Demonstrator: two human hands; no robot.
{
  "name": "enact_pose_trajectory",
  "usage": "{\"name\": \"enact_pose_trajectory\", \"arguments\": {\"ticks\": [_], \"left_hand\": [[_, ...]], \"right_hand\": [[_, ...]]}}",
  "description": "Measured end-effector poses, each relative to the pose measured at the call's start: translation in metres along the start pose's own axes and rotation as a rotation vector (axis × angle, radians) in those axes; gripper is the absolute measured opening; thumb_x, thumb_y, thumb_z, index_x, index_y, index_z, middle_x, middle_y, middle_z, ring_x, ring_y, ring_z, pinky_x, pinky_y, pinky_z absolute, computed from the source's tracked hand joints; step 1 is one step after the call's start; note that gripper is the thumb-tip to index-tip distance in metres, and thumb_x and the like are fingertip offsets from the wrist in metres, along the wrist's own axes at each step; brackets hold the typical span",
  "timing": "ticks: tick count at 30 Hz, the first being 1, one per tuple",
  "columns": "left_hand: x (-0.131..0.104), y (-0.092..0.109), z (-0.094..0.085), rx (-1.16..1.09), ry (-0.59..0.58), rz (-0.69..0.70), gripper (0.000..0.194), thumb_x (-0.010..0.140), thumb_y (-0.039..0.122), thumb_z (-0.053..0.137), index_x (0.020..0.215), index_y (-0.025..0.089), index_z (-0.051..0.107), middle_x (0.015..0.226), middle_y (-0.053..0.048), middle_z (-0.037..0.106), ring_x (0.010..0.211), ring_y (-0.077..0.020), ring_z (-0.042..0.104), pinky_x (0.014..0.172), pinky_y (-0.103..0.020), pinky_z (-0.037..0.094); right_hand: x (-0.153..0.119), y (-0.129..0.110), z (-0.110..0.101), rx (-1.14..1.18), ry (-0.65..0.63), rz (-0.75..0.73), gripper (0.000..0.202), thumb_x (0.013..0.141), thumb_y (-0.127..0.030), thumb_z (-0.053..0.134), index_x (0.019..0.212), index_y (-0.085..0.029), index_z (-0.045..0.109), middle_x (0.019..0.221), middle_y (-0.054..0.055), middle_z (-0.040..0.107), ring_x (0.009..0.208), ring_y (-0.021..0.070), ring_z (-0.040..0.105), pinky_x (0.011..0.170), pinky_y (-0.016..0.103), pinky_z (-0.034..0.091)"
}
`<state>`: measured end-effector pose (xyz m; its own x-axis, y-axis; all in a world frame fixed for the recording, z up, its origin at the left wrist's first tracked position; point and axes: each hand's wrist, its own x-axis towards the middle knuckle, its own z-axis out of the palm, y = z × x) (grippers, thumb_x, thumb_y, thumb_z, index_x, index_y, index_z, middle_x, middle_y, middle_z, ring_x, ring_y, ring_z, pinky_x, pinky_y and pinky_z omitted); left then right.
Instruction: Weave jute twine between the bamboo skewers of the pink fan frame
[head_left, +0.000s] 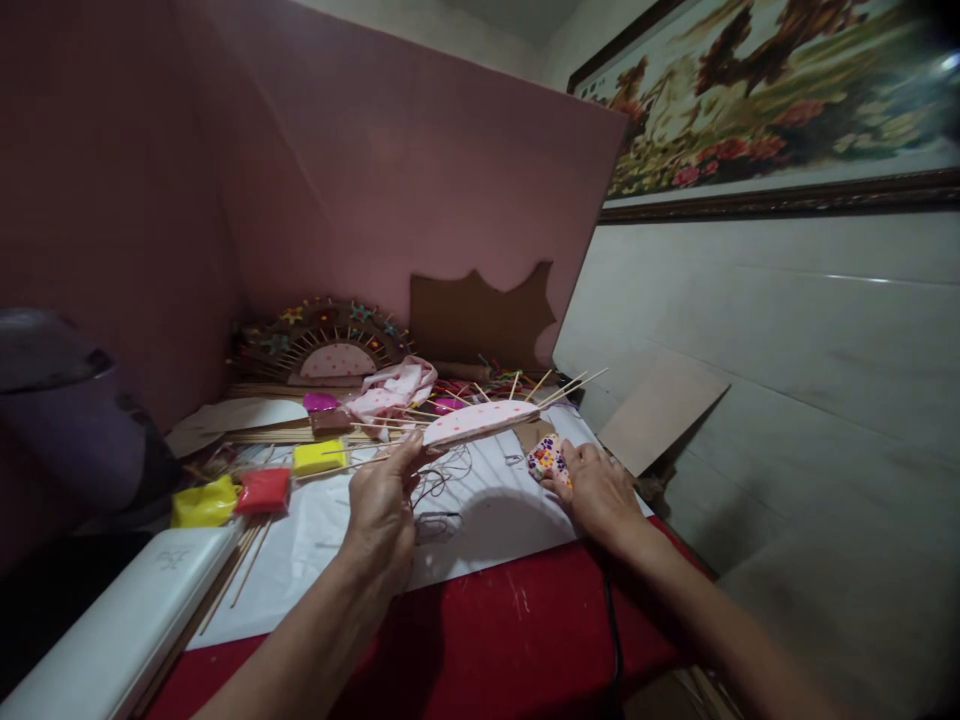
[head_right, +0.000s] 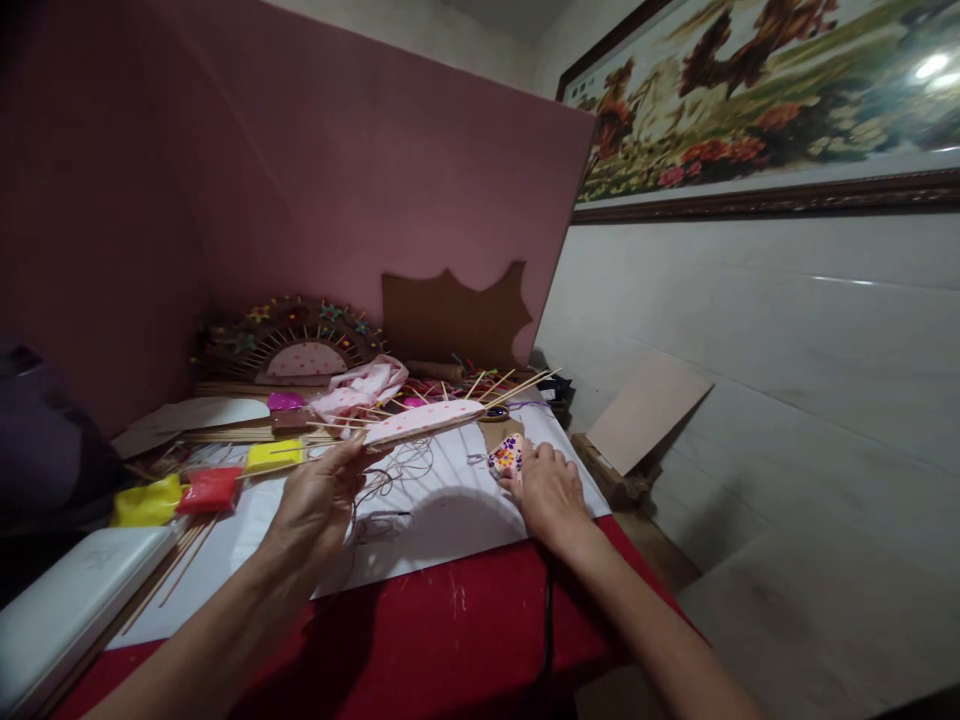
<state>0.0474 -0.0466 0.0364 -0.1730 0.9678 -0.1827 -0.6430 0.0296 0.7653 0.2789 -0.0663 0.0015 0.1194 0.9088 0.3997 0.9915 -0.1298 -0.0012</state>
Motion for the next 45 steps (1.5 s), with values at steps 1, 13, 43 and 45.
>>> {"name": "enact_pose_trajectory", "arguments": {"ticks": [1, 13, 43, 45], "left_hand": [[-0.001, 0.000, 0.000, 0.010, 0.004, 0.001, 0.017, 0.052, 0.020, 0.073, 0.066, 0.013, 0.068, 0.061, -0.001, 0.067, 0.062, -0.0128, 0.060, 0.058, -0.023, 0.033], [0.000, -0.012, -0.007, 0.067, -0.134, 0.175, 0.016, 0.055, 0.023, 0.077, 0.062, 0.013, 0.066, 0.059, 0.000, 0.063, 0.063, -0.0122, 0.056, 0.066, -0.025, 0.041], [-0.006, -0.010, -0.002, 0.037, -0.106, 0.065, 0.020, 0.056, 0.027, 0.077, 0.067, 0.012, 0.069, 0.063, -0.003, 0.068, 0.063, -0.0143, 0.060, 0.067, -0.028, 0.044], [-0.007, -0.008, -0.001, 0.036, -0.100, 0.052, 0.019, 0.055, 0.025, 0.076, 0.067, 0.012, 0.070, 0.064, -0.004, 0.068, 0.063, -0.0148, 0.061, 0.067, -0.028, 0.044]], "right_hand": [[-0.004, -0.009, -0.008, 0.031, 0.104, -0.049, 0.038, 0.083, -0.037, 0.053, 0.110, -0.011, 0.055, 0.096, 0.015, 0.059, 0.088, 0.0277, 0.056, 0.074, 0.037, 0.038], [-0.029, -0.115, -0.044, 0.531, 0.561, -0.352, 0.032, 0.078, -0.034, 0.060, 0.106, -0.020, 0.051, 0.113, 0.011, 0.053, 0.108, 0.0273, 0.046, 0.093, 0.046, 0.032], [-0.008, -0.109, -0.057, 0.641, 0.419, -0.254, 0.020, 0.078, -0.029, 0.060, 0.094, -0.020, 0.054, 0.096, 0.006, 0.060, 0.093, 0.0229, 0.052, 0.083, 0.039, 0.036], [-0.007, -0.111, -0.055, 0.597, 0.434, -0.260, 0.020, 0.077, -0.028, 0.061, 0.094, -0.020, 0.055, 0.097, 0.006, 0.061, 0.095, 0.0234, 0.051, 0.084, 0.039, 0.035]]}}
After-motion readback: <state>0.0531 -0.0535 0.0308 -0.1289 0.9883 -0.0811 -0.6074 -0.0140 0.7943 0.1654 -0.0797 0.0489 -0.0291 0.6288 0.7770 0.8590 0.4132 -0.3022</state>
